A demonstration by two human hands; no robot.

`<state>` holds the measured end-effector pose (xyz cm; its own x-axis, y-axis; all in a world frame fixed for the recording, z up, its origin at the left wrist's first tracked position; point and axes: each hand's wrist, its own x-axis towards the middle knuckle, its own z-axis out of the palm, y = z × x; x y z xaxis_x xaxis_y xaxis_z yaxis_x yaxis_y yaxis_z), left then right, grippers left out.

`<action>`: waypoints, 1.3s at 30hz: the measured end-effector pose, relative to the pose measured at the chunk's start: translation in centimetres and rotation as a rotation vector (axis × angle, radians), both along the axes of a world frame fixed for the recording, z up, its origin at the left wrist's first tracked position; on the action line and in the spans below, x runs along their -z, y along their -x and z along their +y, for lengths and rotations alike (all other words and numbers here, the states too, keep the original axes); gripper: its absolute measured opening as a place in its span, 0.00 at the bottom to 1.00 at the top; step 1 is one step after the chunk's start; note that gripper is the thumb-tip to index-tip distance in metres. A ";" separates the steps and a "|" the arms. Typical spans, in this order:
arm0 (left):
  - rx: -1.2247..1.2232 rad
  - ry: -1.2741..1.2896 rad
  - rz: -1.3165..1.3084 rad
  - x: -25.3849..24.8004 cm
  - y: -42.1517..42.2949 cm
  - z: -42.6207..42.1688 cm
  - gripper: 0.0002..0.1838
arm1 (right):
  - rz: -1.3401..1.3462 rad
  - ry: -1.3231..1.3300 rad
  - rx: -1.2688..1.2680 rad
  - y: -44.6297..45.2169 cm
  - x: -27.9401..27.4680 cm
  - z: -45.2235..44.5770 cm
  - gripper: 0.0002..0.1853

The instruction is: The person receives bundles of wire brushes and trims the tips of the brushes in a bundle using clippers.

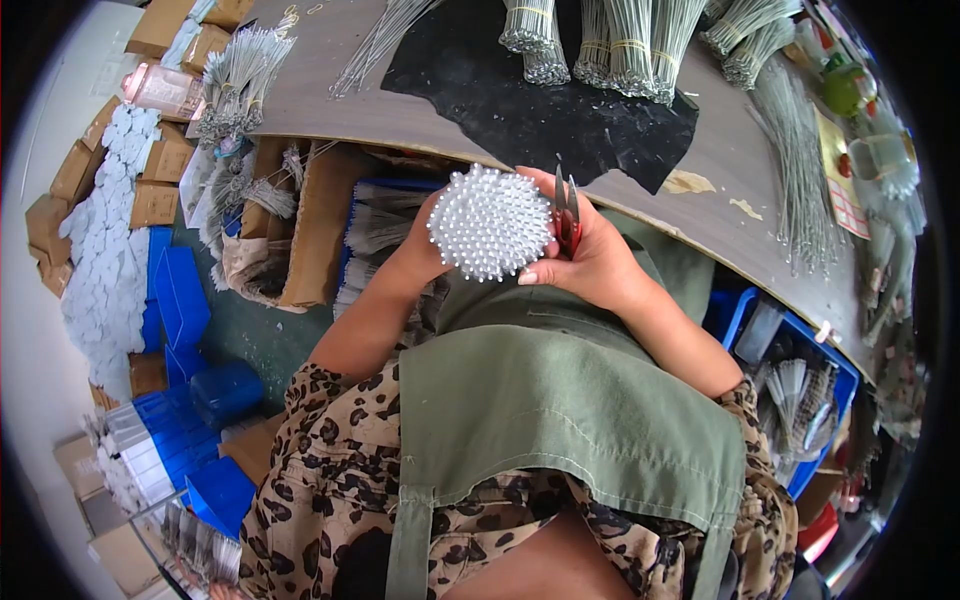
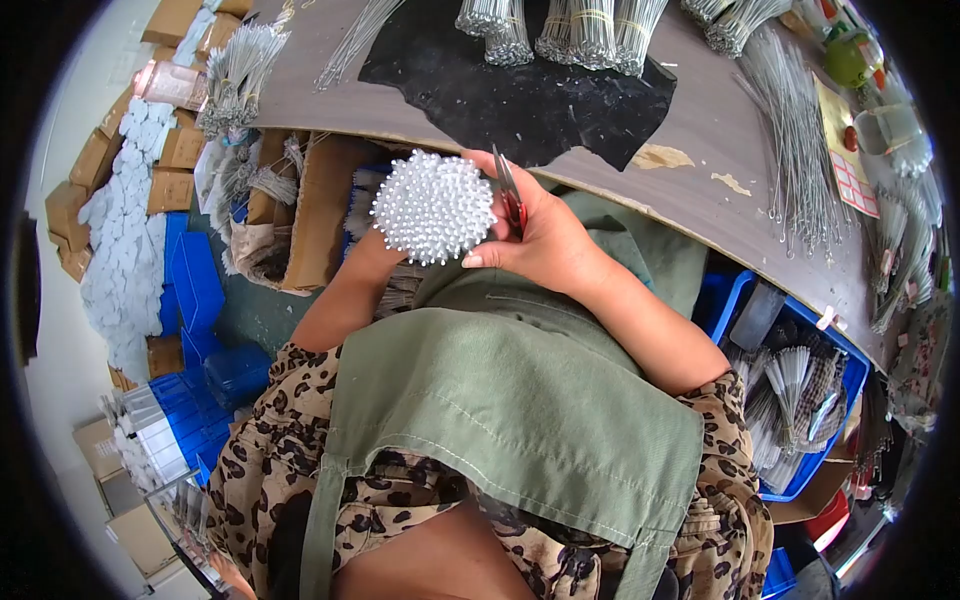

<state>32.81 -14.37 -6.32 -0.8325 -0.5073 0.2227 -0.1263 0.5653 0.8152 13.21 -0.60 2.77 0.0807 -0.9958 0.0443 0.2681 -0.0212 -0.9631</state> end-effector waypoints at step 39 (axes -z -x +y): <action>0.087 -0.908 0.096 -9.5 3.3 0.9 0.16 | -0.141 0.049 -0.006 -0.7 -0.3 -1.8 0.47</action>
